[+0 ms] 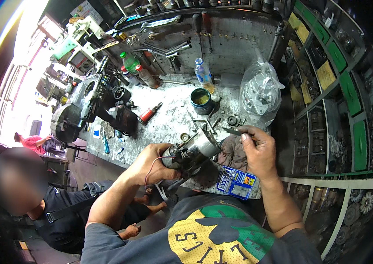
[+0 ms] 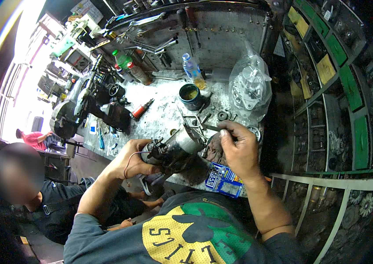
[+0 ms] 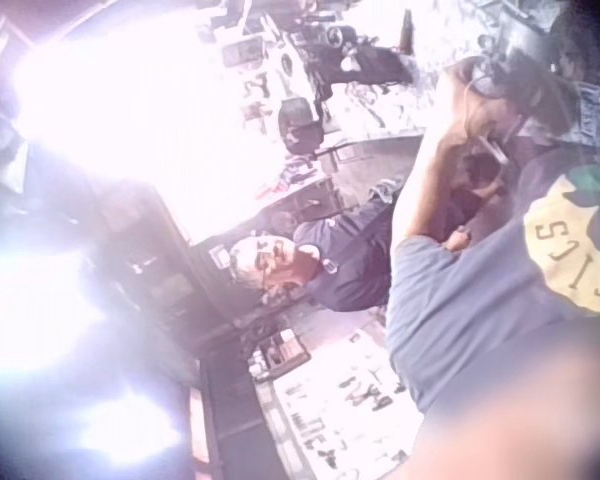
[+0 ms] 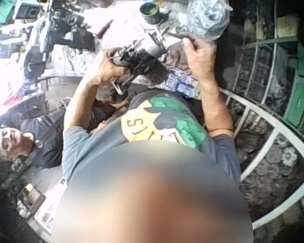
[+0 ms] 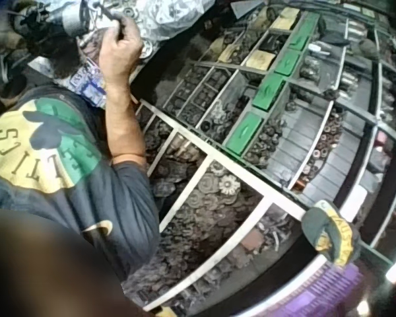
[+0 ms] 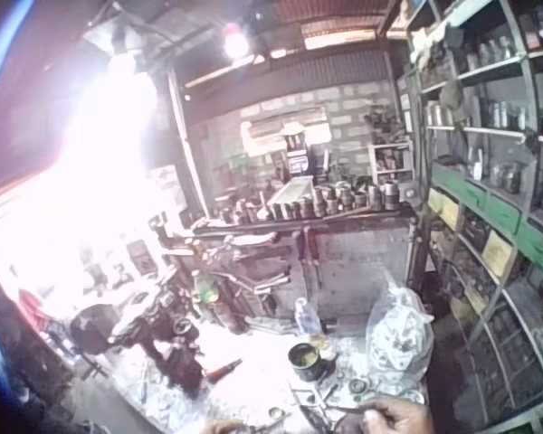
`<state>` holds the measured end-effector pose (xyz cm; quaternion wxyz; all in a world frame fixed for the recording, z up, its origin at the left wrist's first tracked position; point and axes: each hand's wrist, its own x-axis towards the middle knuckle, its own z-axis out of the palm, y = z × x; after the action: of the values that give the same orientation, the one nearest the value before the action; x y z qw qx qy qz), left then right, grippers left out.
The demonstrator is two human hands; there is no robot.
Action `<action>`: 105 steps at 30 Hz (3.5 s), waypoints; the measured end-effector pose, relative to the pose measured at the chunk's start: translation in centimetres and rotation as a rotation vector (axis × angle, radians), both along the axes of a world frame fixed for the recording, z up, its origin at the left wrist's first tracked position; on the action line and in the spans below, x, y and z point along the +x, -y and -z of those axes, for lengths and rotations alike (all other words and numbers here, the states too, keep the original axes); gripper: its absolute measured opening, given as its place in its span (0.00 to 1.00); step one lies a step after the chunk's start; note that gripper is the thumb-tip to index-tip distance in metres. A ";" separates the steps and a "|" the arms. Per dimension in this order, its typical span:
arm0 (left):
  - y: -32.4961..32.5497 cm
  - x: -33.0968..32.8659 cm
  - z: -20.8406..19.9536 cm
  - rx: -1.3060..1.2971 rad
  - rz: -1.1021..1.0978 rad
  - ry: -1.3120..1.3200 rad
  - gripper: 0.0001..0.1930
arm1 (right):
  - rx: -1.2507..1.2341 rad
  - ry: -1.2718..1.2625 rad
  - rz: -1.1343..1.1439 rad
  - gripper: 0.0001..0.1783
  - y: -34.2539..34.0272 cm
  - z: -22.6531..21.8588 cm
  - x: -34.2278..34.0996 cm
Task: The person opens a small package of mechanical parts, removes a component, and uses a tool to adjust or clean a cylindrical mechanical assembly on a workbench. The person then places the part back into the packaging and continues handling the assembly.
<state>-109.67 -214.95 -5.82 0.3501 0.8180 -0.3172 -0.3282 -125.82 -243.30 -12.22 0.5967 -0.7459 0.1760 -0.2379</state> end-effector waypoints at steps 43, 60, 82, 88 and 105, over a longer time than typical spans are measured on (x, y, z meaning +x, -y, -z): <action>1.2 4.5 6.7 -0.203 -0.301 -0.250 0.23 | 0.421 0.160 -0.084 0.14 -1.8 6.9 7.5; 0.6 4.3 7.7 -0.212 -0.271 -0.250 0.27 | 0.994 0.313 -0.042 0.14 -3.0 9.8 9.1; -5.9 -7.9 15.1 -0.772 -0.397 0.259 0.34 | 0.986 0.447 -0.499 0.13 -7.2 -0.4 5.4; -5.8 -8.9 15.3 -0.825 -0.351 0.349 0.35 | 0.899 0.412 -0.371 0.11 -9.5 -1.9 4.4; -4.6 -10.4 16.5 -0.739 -0.506 0.513 0.41 | 0.985 0.251 -0.421 0.08 -6.9 -0.1 2.8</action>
<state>-120.03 -210.38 -22.35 0.5953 0.7448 -0.2800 0.1119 -123.05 -236.41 -12.08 0.9263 -0.3635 0.0410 -0.0900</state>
